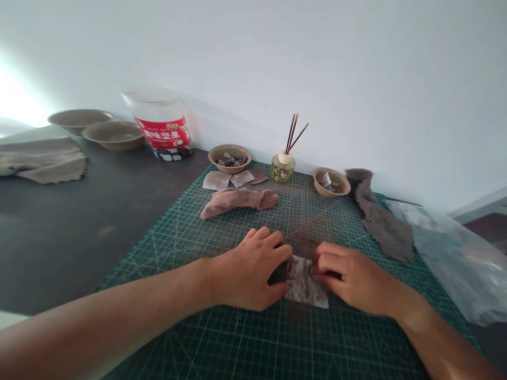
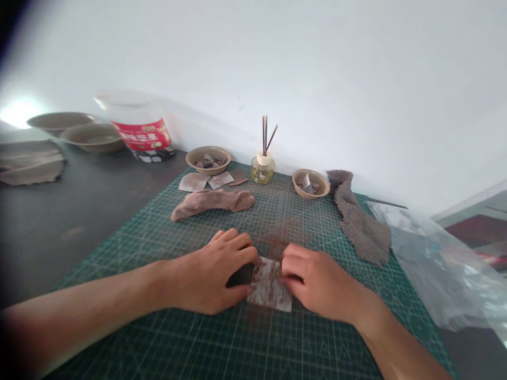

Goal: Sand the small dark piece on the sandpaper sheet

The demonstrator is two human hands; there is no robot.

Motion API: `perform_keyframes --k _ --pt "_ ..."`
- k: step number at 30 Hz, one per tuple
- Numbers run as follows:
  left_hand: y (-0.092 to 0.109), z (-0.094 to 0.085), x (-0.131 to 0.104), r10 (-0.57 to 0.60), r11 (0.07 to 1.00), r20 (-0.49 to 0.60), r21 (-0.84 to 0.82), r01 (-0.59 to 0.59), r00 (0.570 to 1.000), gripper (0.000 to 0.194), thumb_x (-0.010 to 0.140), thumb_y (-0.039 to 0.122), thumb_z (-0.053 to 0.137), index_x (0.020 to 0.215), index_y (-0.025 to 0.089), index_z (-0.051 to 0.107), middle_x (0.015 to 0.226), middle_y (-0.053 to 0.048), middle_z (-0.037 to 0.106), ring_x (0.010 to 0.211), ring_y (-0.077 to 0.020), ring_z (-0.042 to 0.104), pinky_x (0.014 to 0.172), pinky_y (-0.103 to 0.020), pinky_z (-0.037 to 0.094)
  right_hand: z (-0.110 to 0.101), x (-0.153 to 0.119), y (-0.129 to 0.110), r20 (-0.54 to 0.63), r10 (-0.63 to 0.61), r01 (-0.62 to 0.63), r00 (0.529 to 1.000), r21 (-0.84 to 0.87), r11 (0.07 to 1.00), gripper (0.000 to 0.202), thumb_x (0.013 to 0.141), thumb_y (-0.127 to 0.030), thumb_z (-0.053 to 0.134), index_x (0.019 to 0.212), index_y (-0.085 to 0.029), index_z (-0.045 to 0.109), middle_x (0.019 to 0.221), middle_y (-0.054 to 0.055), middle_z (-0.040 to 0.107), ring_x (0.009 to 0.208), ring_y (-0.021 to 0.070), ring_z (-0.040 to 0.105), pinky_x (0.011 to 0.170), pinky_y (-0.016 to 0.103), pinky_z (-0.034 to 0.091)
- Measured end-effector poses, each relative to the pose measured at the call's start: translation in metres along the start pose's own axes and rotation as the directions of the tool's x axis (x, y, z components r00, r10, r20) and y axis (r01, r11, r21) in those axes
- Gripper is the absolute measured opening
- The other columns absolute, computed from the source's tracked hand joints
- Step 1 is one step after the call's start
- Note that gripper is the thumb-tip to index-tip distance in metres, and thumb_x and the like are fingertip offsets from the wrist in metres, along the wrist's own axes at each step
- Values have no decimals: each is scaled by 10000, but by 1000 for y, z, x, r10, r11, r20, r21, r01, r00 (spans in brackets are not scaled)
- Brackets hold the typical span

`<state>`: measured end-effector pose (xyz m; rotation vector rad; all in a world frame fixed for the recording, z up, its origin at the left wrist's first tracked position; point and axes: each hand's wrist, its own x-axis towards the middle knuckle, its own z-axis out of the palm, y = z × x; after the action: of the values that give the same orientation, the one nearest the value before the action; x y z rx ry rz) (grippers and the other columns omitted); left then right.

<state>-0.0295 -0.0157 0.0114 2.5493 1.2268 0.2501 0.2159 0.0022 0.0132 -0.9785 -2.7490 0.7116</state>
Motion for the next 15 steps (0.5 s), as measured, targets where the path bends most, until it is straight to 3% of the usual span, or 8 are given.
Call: perform_keyframes --k 2,7,11,13,15 --pt "0 -1 0 2 1000 14 -4 -2 1000 275 822 405 680 1016 229 598 1081 -64 542 1010 -284 488 913 -485 433 2 -2 -3 55 -53 52 997 19 998 154 949 -145 600 807 -203 582 903 -13 591 787 122 585 698 243 417" --pt "1 -3 0 -1 1000 20 -6 1 1000 282 822 411 678 1024 232 598 1071 -61 542 1007 -284 488 911 -487 435 4 -2 -8 -98 70 -71 993 -16 997 160 954 -128 583 809 -194 570 914 2 589 824 142 586 743 268 431" --pt "0 -4 0 9 1000 35 -17 -8 999 259 828 393 667 1017 230 599 1068 -59 542 1006 -277 489 924 -484 433 6 -1 -10 29 -66 65 997 32 997 148 933 -120 612 814 -206 590 905 -13 600 815 132 584 726 256 425" --pt "0 -4 0 11 1000 37 -15 -10 999 261 827 389 666 1022 230 598 1070 -59 541 1007 -276 488 922 -481 436 8 0 -10 -18 -62 62 998 -26 998 137 932 -125 614 824 -204 589 921 0 606 851 156 579 760 283 427" --pt "0 -4 0 9 1000 33 -11 -9 999 270 827 399 667 1025 230 596 1074 -61 540 1011 -279 487 914 -480 439 7 0 -9 -103 29 -36 994 -65 997 146 945 -126 596 819 -196 574 919 13 598 856 171 570 774 306 428"
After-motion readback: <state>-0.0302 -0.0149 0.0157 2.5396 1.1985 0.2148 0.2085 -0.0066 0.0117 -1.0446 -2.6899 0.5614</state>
